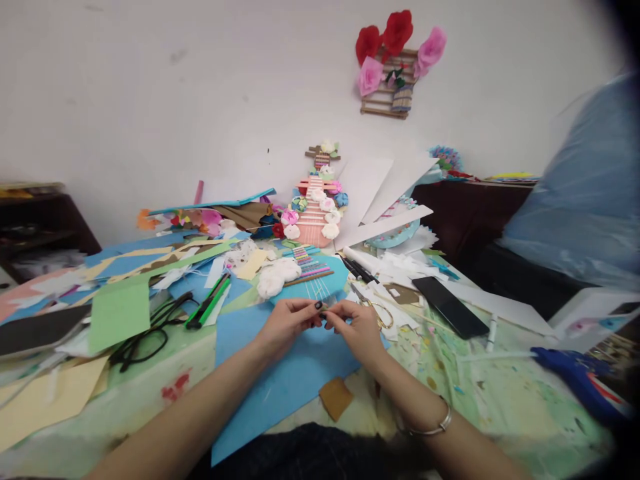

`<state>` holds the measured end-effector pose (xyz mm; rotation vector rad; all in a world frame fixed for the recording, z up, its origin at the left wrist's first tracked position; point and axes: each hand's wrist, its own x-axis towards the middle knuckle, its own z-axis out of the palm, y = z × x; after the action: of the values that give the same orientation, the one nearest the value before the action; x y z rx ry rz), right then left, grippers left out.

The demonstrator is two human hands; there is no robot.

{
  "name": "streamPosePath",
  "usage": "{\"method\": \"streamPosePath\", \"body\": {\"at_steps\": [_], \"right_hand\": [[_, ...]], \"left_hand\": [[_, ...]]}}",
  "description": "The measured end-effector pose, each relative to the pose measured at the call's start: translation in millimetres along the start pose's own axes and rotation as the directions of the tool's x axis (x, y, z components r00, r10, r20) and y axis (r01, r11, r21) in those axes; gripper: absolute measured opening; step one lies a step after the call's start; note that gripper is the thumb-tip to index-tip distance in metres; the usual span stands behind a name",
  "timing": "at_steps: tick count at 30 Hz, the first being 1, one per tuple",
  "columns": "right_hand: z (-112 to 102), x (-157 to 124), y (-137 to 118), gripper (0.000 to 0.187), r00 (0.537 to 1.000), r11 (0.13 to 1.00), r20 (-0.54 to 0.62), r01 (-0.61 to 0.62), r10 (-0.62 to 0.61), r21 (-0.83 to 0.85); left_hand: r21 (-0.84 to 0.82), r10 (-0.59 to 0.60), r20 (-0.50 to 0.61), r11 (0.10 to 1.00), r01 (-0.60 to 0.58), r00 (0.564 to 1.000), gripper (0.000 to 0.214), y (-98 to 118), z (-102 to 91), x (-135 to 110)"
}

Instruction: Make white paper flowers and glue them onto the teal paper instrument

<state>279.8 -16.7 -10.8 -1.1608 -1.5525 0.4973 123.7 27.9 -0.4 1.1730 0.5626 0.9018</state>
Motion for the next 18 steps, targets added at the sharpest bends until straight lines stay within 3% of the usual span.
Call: {"method": "streamPosePath", "body": {"at_steps": [10,18], "right_hand": [[-5.7,1.9,1.0,0.026,0.995,1.000,0.099,0.023,-0.023,0.005],[-6.0,2.3,-0.3,0.018,0.994,1.000,0.106,0.004,-0.007,0.031]], "left_hand": [[-0.125,-0.007,0.045,0.992,0.013,0.999,0.027,3.2,-2.8,-0.5],[-0.108,0.038,0.041,0.994,-0.033,0.998,0.022,2.9,-4.9,1.4]]}}
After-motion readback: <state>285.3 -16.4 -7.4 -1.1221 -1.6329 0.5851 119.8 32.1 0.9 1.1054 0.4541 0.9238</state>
